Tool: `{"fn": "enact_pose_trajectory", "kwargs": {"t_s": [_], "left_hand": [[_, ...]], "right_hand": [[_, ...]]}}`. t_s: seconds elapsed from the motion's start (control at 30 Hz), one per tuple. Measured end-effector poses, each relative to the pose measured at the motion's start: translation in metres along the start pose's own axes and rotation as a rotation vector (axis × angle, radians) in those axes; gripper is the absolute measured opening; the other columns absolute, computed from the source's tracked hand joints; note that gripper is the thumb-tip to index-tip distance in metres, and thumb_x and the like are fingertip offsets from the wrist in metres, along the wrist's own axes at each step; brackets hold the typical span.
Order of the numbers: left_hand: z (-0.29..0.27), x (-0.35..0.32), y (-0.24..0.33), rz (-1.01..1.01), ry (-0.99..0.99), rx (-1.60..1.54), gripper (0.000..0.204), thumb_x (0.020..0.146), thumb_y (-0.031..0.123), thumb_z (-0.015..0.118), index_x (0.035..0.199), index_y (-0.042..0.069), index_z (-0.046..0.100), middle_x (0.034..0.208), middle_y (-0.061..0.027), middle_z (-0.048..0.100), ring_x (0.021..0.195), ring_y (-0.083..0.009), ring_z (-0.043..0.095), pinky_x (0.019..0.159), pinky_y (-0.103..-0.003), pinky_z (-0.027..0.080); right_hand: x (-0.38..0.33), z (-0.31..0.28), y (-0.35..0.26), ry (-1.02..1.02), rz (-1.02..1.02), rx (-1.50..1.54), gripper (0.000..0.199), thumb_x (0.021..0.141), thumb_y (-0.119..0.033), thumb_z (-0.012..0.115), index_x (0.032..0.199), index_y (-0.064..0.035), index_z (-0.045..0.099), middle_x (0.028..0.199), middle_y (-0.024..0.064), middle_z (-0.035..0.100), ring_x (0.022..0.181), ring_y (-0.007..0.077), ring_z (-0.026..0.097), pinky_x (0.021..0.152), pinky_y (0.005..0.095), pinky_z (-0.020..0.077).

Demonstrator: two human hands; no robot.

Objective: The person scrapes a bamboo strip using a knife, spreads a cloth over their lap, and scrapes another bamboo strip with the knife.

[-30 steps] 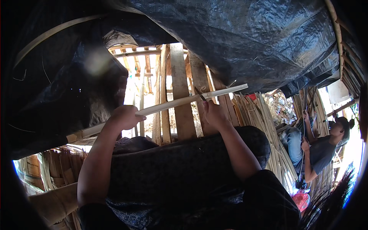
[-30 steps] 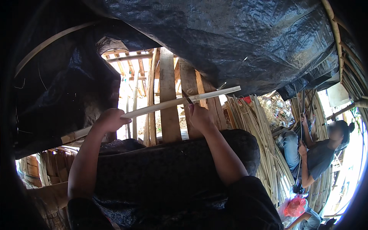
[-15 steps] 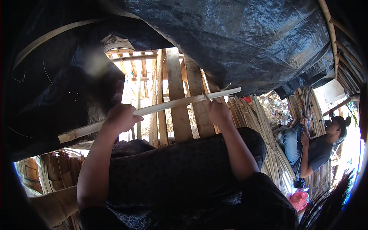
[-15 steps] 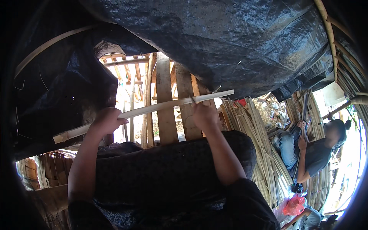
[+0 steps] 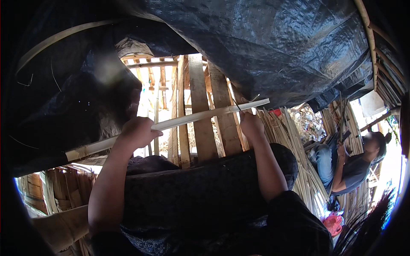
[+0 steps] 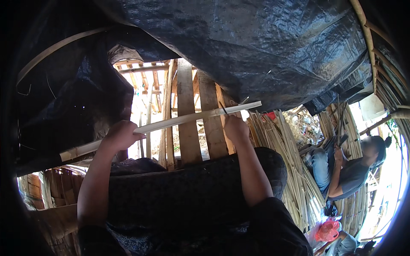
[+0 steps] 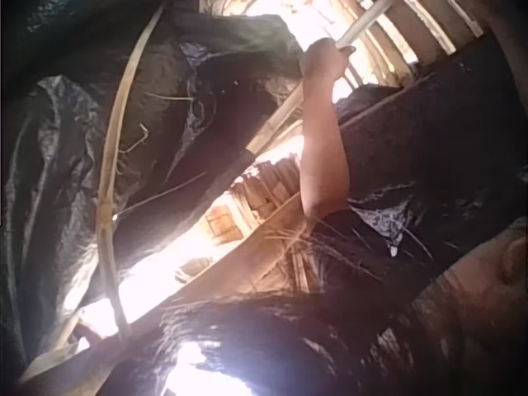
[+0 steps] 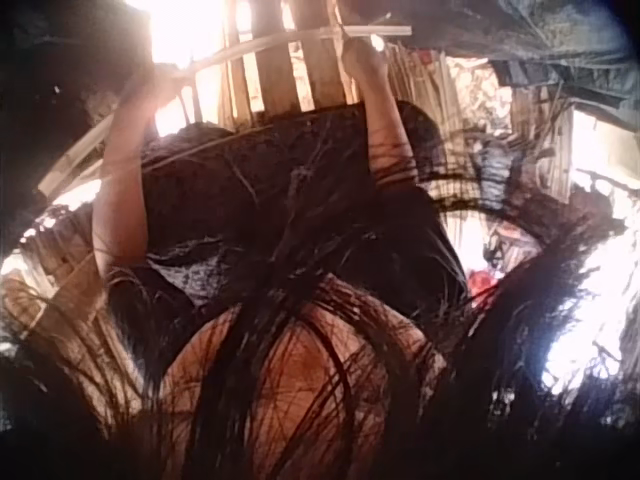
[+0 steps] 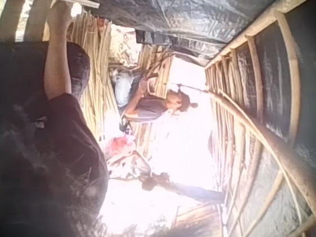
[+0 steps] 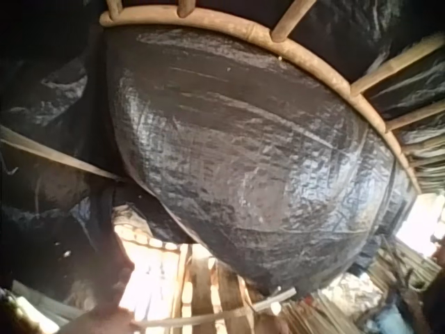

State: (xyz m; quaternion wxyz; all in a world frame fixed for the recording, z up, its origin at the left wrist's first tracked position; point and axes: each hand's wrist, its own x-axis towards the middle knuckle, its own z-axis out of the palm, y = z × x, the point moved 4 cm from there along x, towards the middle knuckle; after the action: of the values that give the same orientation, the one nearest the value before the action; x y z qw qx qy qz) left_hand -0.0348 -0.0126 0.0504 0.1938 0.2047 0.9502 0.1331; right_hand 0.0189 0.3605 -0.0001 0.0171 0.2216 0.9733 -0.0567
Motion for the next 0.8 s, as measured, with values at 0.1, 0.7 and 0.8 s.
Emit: {"fn": "enact_pose_trajectory", "kwargs": {"t_s": [0.1, 0.7, 0.8], "left_hand": [[0.005, -0.001, -0.006, -0.02, -0.008, 0.005, 0.043, 0.082, 0.042, 0.067, 0.086, -0.001, 0.067, 0.084, -0.0208, 0.067, 0.084, -0.0352, 0.066, 0.078, -0.044, 0.051], [0.014, -0.008, -0.025, 0.007, 0.091, 0.048, 0.04, 0.081, 0.042, 0.068, 0.083, 0.002, 0.067, 0.08, -0.0168, 0.067, 0.078, -0.0342, 0.066, 0.076, -0.044, 0.051], [0.007, -0.005, -0.008, 0.07, 0.132, 0.041, 0.039, 0.08, 0.038, 0.069, 0.08, -0.001, 0.066, 0.079, -0.021, 0.065, 0.081, -0.0363, 0.065, 0.075, -0.044, 0.049]], "right_hand": [[-0.047, -0.032, -0.069, 0.064, -0.252, 0.16, 0.047, 0.1, -0.04, 0.03, 0.101, -0.0049, 0.061, 0.085, 0.0253, 0.065, 0.086, 0.0414, 0.064, 0.075, 0.0537, 0.0494], [-0.084, -0.048, -0.108, -0.089, -0.489, 0.374, 0.046, 0.1, -0.04, 0.033, 0.107, -0.0019, 0.058, 0.091, 0.0252, 0.066, 0.09, 0.0412, 0.064, 0.079, 0.051, 0.0501], [-0.026, 0.005, -0.041, -0.007, -0.209, 0.131, 0.044, 0.099, -0.04, 0.035, 0.103, -0.0032, 0.059, 0.086, 0.0273, 0.064, 0.085, 0.044, 0.063, 0.077, 0.0529, 0.0494]]}}
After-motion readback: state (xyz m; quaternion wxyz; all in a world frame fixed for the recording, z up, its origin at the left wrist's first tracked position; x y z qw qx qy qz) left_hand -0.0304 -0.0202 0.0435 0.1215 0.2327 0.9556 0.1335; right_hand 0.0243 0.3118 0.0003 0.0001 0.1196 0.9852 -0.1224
